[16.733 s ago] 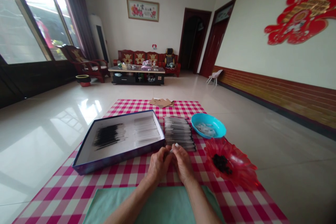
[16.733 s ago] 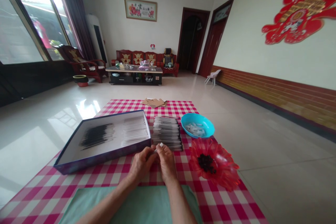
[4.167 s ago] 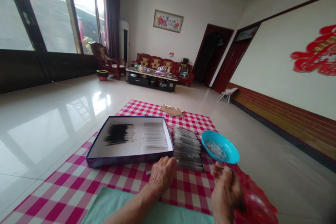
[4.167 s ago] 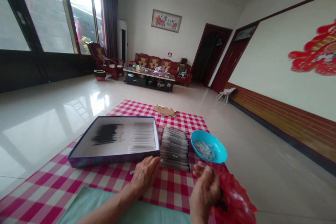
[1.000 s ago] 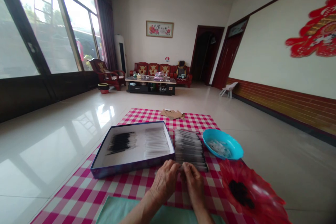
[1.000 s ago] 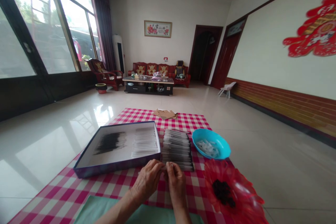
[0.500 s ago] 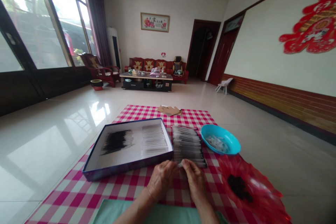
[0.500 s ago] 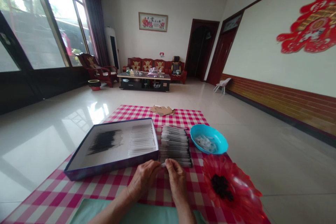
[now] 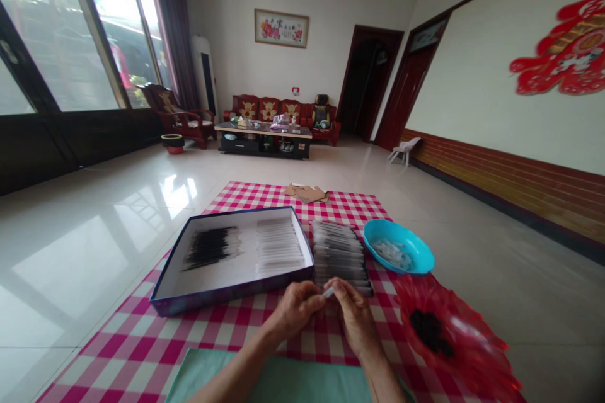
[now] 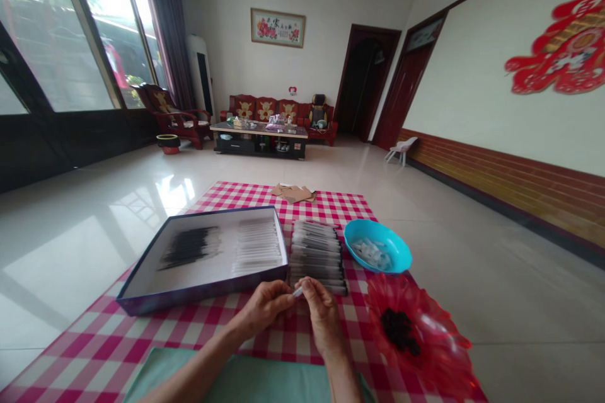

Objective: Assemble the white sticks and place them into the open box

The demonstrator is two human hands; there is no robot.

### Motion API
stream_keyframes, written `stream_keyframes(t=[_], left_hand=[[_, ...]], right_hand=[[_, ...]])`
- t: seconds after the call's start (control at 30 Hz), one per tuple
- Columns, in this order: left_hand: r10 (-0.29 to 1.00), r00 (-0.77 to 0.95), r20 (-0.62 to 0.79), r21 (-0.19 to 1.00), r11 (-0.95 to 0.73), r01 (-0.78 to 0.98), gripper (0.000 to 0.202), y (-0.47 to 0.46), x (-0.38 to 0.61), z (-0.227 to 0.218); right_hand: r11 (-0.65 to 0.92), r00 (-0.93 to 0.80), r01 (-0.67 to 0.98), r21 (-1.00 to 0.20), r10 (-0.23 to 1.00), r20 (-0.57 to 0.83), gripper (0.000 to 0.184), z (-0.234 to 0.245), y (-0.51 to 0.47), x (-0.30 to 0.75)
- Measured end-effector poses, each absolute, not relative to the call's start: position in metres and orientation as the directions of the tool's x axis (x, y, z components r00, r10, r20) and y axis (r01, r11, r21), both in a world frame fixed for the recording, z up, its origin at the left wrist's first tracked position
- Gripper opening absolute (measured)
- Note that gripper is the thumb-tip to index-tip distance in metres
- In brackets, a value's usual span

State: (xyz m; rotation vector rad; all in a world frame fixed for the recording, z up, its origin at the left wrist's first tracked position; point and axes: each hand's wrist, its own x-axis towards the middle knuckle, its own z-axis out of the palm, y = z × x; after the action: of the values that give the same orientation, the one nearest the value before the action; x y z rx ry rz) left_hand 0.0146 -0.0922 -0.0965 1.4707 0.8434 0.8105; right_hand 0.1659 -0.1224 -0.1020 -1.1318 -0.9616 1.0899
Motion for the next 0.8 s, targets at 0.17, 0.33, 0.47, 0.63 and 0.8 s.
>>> stream_keyframes(t=[0.17, 0.33, 0.47, 0.63, 0.8], left_hand=[[0.879, 0.288, 0.381, 0.789, -0.471, 0.394, 0.013, -0.103, 0.024, -0.107], [0.789, 0.294, 0.540, 0.549, -0.595, 0.587, 0.020, -0.106, 0.024, -0.105], [0.799, 0.285, 0.529, 0.531, -0.574, 0.624, 0.022, -0.107, 0.024, -0.101], [0.936, 0.255, 0.243, 0.883, -0.322, 0.340, 0.012, -0.105, 0.030, -0.099], [0.805, 0.541, -0.244, 0.929, 0.354, -0.107, 0.031, -0.094, 0.025, -0.094]], right_hand=[[0.020, 0.243, -0.287, -0.958, 0.969, -0.053, 0.030, -0.106, -0.118, 0.157], [0.012, 0.330, -0.224, -0.974, 0.942, -0.064, 0.029, -0.107, -0.117, 0.154], [0.064, 0.324, -0.135, -0.989, 0.946, 0.017, 0.030, -0.107, -0.119, 0.155], [0.097, 0.298, -0.161, -0.982, 0.953, 0.045, 0.029, -0.106, -0.122, 0.158], [0.102, 0.249, -0.241, -0.965, 0.968, 0.040, 0.033, -0.103, -0.124, 0.156]])
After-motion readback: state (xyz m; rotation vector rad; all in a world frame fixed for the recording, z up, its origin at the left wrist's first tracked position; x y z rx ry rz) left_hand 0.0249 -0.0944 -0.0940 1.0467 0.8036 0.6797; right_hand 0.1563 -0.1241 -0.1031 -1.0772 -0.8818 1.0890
